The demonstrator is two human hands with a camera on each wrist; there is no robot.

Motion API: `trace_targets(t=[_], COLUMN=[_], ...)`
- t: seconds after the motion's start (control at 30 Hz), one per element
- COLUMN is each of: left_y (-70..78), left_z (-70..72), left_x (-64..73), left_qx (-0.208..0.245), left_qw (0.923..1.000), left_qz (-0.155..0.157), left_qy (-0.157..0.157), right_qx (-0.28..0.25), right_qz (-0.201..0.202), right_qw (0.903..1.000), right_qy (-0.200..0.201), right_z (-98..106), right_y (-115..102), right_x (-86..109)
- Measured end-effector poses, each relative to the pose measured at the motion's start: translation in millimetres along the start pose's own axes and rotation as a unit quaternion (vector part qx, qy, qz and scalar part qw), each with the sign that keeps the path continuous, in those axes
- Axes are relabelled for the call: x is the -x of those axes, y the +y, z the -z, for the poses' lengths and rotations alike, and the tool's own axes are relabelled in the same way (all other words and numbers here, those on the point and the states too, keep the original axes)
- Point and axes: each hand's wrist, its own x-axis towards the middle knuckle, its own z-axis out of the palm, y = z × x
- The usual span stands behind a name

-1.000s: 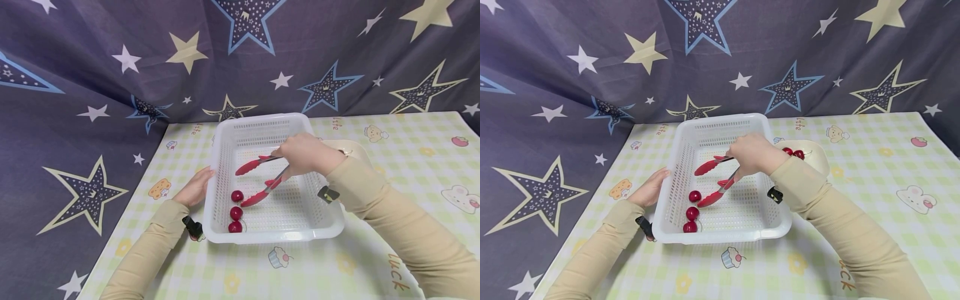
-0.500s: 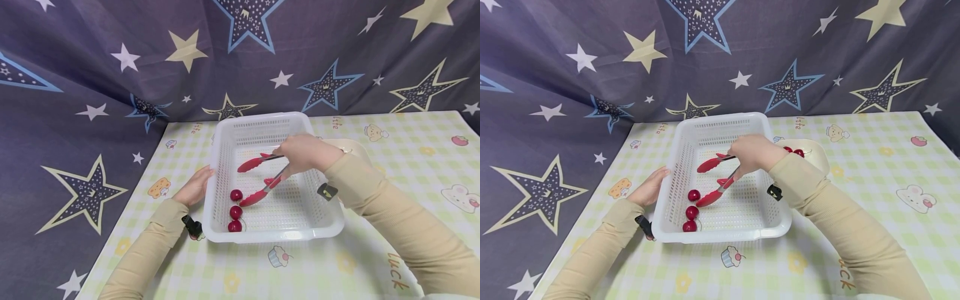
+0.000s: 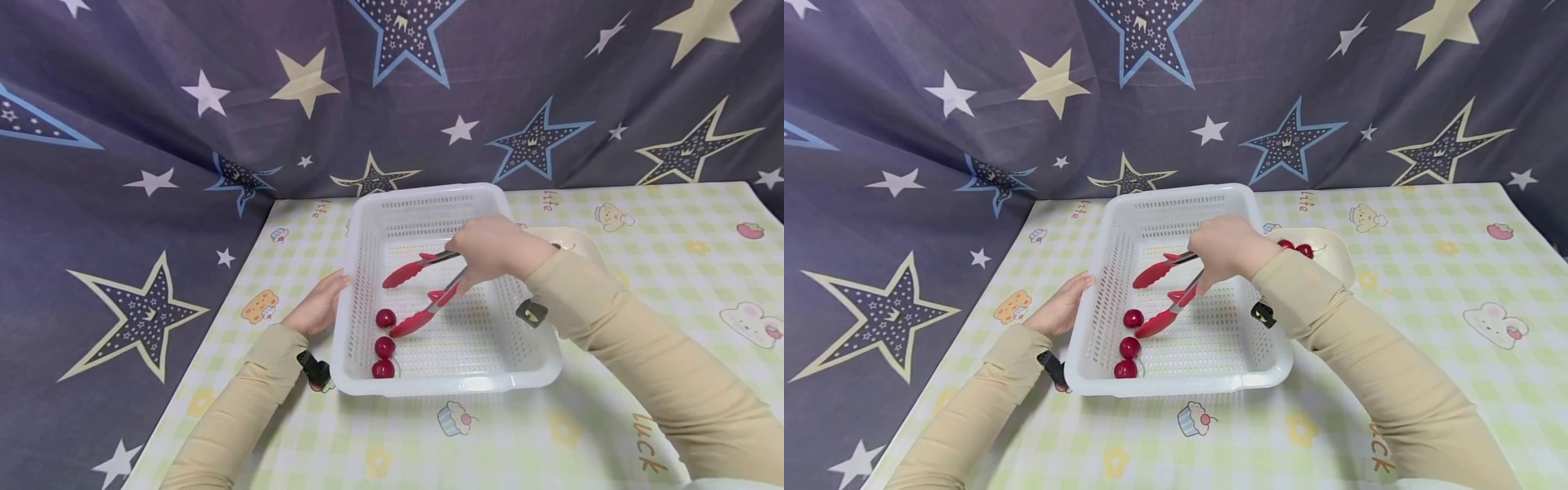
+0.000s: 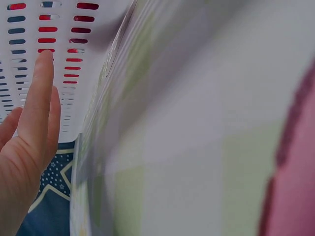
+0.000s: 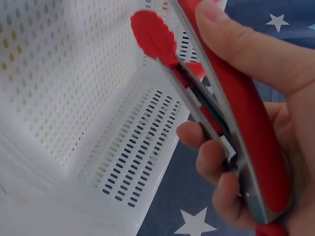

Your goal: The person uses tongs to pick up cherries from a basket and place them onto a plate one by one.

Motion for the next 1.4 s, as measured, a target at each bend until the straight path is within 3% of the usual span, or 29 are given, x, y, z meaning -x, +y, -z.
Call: trace_targets(t=[0.27,0.73,1.1,1.4], left_y=[1.2,1.0,1.8,0.4], left_z=[-1.3,-0.8,-1.3,-1.0], left_x=[0.7,1.3,1.7,1.0], left_qx=[0.005,0.006,0.005,0.010], left_qw=[1.0000,1.0000,0.9999,0.9999], left_qz=[-0.002,0.001,-0.003,-0.003], left_qy=[0.004,0.006,0.009,0.005], right_qx=[0.016,0.014,-0.008,-0.042], right_qz=[0.040,0.052,0.060,0.042], right_qw=[0.9984,0.9981,0.9960,0.9950], right_qy=[0.038,0.029,0.066,0.080], right_z=[-3.3,0.3,9.4,11.5], right_y=[-3.8,-2.2,14.0,24.1], right_x=[-2.8,1.8,20.3,40.4])
